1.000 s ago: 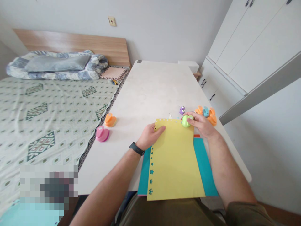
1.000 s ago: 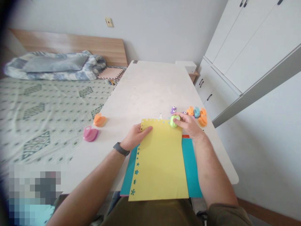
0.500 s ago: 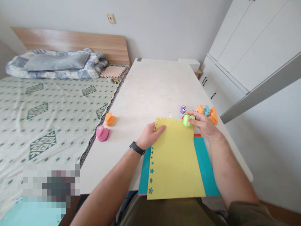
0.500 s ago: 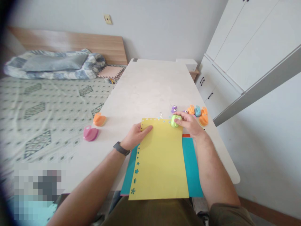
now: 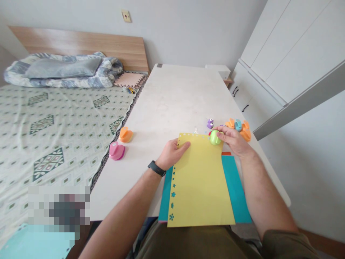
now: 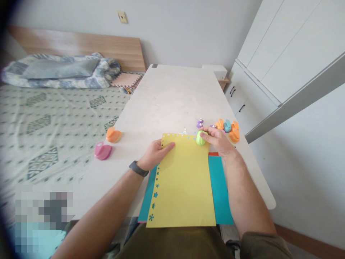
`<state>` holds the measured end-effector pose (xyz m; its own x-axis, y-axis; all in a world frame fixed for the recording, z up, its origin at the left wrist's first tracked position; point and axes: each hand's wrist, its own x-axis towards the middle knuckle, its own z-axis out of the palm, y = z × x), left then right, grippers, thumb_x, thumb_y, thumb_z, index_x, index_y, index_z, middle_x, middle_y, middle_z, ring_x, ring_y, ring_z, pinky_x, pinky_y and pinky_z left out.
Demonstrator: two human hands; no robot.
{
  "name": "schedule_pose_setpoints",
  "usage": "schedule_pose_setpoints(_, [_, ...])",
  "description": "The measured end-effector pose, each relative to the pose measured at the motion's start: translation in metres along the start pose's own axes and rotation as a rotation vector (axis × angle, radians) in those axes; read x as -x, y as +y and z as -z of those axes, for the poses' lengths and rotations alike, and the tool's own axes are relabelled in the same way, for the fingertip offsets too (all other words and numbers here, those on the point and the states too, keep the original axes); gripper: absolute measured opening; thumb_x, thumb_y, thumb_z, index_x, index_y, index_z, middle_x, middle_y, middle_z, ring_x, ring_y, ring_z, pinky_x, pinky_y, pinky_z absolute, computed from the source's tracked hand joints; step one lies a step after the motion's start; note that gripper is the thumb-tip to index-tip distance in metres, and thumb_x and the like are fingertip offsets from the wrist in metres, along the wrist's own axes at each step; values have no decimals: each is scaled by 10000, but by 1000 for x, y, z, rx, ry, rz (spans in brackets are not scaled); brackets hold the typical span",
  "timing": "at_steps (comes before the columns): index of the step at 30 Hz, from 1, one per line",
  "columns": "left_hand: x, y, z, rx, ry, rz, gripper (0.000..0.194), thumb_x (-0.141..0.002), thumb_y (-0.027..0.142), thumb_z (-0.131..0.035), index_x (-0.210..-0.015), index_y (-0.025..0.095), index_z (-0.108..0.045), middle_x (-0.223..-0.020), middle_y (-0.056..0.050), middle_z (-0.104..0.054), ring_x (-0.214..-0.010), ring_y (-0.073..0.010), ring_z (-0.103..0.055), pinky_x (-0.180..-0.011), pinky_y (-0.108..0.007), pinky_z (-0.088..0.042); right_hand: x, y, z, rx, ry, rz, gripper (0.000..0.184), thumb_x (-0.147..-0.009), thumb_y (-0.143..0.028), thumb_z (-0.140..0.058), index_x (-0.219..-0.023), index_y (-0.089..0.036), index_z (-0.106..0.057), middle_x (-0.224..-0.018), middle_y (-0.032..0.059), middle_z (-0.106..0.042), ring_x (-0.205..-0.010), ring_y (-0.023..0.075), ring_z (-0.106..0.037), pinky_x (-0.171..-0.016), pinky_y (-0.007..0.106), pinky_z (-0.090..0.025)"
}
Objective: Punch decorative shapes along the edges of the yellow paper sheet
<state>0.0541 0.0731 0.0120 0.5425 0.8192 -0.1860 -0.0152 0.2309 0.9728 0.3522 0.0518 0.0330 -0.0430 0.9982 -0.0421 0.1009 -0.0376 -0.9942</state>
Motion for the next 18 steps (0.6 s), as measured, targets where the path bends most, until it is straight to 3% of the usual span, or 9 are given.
schedule_pose_setpoints(7, [2,3,-2,18,18,5,585,-859,603,-751,-1253,171,-728,-1149,-131,-800,-933,-320,-795,-755,-397,-660,0,1,2,48,48,-5,450,-831,-549,-816,-1176,-263,-768,-1093,72,-781,-1022,287,-695,-950,438,-544])
schedule_pose_setpoints(18, [2,1,-1,18,-13,-1,557,-909,587,-704,-1287,178,-708,-1195,-128,-788,-941,-302,-795,-783,-394,-657,1,2,1,31,36,12,435,-829,-515,-833,-1166,-250,-759,-1084,72,-777,-972,255,-693,-897,394,-537])
